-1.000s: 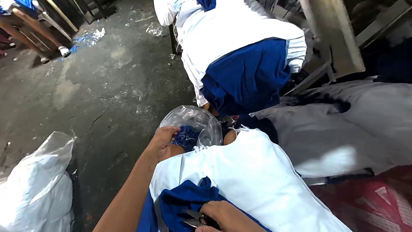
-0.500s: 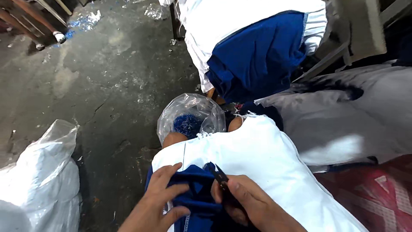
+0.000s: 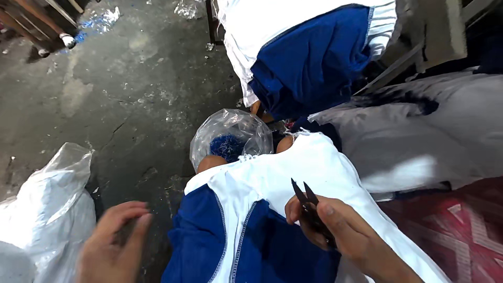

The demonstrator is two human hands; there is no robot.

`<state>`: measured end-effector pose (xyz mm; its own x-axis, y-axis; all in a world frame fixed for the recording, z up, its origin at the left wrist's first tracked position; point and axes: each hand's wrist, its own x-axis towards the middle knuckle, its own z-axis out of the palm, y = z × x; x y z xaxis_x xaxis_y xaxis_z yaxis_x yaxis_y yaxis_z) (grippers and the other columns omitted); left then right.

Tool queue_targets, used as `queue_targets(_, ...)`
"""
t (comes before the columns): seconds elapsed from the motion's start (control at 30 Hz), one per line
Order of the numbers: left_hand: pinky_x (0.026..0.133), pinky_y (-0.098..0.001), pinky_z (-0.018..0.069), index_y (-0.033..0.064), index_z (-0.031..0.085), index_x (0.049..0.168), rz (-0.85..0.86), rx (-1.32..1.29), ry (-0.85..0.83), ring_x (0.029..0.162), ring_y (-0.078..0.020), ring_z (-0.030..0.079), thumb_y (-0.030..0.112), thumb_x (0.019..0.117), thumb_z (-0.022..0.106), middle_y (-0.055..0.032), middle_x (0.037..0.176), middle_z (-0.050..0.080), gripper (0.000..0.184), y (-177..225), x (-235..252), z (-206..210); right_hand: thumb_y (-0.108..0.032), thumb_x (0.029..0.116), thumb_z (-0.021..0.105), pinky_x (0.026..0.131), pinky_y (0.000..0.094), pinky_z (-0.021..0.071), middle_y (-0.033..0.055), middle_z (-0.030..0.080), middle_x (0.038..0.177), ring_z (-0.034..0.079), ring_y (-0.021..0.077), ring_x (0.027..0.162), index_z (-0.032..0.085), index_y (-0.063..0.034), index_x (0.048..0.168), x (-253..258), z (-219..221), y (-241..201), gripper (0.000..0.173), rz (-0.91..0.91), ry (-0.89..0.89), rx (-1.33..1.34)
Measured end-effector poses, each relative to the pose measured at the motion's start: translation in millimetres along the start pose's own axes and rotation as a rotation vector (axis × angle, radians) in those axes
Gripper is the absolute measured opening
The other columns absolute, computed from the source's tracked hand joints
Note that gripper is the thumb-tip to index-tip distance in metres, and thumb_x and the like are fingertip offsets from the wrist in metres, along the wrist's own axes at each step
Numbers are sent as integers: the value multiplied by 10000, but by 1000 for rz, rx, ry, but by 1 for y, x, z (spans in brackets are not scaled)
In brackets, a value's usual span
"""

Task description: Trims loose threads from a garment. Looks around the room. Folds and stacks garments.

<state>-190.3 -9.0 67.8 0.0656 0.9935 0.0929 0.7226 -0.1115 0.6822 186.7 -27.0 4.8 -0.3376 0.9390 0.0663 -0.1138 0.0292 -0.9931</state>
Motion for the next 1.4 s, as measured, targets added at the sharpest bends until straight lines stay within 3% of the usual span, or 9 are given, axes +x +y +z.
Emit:
queue_targets(0.2, 813, -427, 560, 104, 749, 970, 615, -94, -565, 949, -262, 674, 194, 999, 625, -91, 951, 694, 157, 69, 3, 115, -587, 1067, 311, 485, 109, 384, -95, 521, 695, 440, -54, 533, 684, -161, 1059, 1, -3, -9, 566, 27, 84, -53)
queue_targets(0.43, 753, -542, 542, 223, 765, 1131, 756, -125, -907, 966, -401, 671, 41, 905, 653, -186, 1012, 689, 311, 75, -17, 156, -585, 1068, 323, 491, 120, 396, -83, 506, 665, 452, -30, 525, 675, -159, 1007, -8, -6, -11, 556, 85, 152, -94)
queue_targets(0.6, 743, -491, 530, 323, 694, 1285, 779, -173, -855, 966, -347, 653, 39, 956, 592, -155, 1081, 658, 447, 71, -26, 158, -588, 1068, 324, 487, 134, 392, -72, 471, 630, 444, -7, 512, 673, -155, 999, -4, -1, -9, 560, 129, 135, -95)
queue_targets(0.73, 781, -458, 535, 149, 753, 1026, 767, -329, -889, 960, -330, 648, 21, 945, 608, -151, 1010, 663, 210, 69, -22, 154, -571, 1077, 312, 477, 124, 393, -75, 477, 644, 448, -14, 513, 674, -156, 1018, 0, 1, -9, 554, 104, 117, -142)
queue_targets(1.0, 970, -252, 537, 71, 632, 956, 440, -562, -409, 1135, -108, 628, 190, 1003, 608, -59, 1111, 671, 131, 50, 1, 114, -615, 1053, 320, 480, 84, 326, -56, 628, 832, 404, -106, 554, 664, -103, 1053, -1, 2, -16, 617, -67, -107, 11)
queue_targets(1.1, 995, -351, 577, 164, 623, 1011, 308, -683, -244, 1162, -153, 678, 220, 989, 632, -4, 1134, 724, 61, 43, 9, 88, -475, 1035, 555, 595, 145, 436, 75, 711, 1083, 523, -3, 683, 669, -28, 1209, 7, 16, -19, 494, -143, -234, -232)
queue_targets(1.2, 898, -287, 593, 234, 605, 1097, 238, -682, -133, 1010, -103, 701, 312, 1019, 586, 55, 1024, 708, 112, 35, 12, 65, -244, 969, 693, 804, 387, 592, 195, 731, 1065, 722, 250, 889, 683, 47, 1176, 13, 34, -24, 358, -83, -338, -509)
queue_targets(1.3, 812, -209, 568, 231, 644, 1122, 139, -673, -100, 920, -39, 674, 334, 1011, 592, 68, 986, 699, 160, 17, 10, 51, -62, 941, 654, 712, 409, 590, 168, 733, 874, 719, 261, 765, 716, 33, 1026, 16, 39, -17, 141, -20, -242, -611)
queue_targets(1.4, 778, -173, 553, 60, 675, 1062, 55, -378, -32, 870, 7, 649, 114, 965, 530, 15, 969, 696, 183, -2, 2, 55, -27, 923, 621, 623, 402, 558, 167, 705, 796, 669, 254, 657, 717, 36, 985, 19, 30, -13, 131, 63, -116, -700)
